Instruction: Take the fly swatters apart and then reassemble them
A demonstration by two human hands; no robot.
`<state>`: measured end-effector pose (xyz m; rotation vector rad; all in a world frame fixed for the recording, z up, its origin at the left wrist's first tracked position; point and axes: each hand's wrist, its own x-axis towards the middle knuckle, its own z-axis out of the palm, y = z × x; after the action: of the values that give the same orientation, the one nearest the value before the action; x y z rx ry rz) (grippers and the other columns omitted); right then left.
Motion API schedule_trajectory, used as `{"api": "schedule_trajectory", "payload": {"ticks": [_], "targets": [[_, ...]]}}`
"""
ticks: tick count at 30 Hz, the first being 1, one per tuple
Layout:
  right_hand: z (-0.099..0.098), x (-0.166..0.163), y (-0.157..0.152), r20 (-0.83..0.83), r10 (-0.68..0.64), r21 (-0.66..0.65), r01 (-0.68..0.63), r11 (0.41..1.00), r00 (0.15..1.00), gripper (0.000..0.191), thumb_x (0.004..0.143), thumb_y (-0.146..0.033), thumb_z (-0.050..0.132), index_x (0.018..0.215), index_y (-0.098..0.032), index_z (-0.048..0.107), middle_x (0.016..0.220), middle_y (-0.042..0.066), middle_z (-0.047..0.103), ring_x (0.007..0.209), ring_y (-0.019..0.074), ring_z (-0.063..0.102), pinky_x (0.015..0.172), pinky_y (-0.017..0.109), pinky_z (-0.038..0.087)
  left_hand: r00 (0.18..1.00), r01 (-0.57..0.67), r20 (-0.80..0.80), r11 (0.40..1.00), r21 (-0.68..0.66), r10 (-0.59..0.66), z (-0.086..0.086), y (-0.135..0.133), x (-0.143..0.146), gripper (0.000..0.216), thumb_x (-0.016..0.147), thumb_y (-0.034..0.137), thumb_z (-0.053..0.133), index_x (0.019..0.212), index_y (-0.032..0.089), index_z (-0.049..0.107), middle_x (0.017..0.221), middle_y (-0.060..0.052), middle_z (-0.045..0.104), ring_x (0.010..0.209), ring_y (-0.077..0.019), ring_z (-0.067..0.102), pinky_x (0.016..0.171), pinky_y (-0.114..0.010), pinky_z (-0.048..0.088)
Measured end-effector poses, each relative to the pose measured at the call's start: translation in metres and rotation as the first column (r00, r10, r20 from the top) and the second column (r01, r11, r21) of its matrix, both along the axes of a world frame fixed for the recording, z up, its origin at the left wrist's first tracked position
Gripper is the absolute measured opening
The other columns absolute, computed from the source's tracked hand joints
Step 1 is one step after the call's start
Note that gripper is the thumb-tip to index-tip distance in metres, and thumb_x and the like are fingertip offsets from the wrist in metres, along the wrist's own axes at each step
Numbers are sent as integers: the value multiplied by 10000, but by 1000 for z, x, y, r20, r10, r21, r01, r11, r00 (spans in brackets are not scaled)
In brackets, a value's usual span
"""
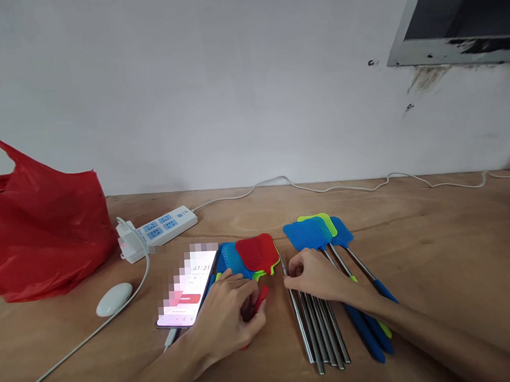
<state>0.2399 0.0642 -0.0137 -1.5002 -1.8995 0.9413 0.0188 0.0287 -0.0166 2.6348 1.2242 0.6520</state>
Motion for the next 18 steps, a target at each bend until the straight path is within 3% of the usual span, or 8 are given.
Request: {"api": "schedule_trajectory", "payload": {"ticks": [3,8,13,18], "targets": [[0,10,3,-271,-42,-86,20,996,962,188,680,-359,581,572,-212,537,505,-38,450,482,115,387,465,257,240,998,13,63,1000,-5,-13,0,0,-1,223,870,236,520,656,195,475,581,36,545,566,-143,506,636,-297,364],[-6,25,2,-628,-195,-164,117,980,753,269,787,-492,545,807,-226,514,585,-44,507,482,113,428,411,223,281,991,30,135,997,-73,-19,-2,-1,0,197,895,249,528,704,203,515,558,47,544,514,-126,497,515,-238,324],[-9,26,-5,-788,-219,-178,128,976,575,307,780,-488,680,851,-211,567,636,-15,611,534,119,521,449,223,377,980,63,193,991,-121,-39,-5,-1,1,158,922,238,515,768,207,530,540,74,508,439,-93,436,455,-206,300],[-9,24,-8,-834,-207,-180,101,978,512,283,789,-447,738,858,-204,610,639,-8,651,553,138,576,474,233,415,983,70,178,994,-87,-54,-6,0,-1,181,947,259,507,778,202,540,581,58,535,457,-95,444,458,-208,301]]}}
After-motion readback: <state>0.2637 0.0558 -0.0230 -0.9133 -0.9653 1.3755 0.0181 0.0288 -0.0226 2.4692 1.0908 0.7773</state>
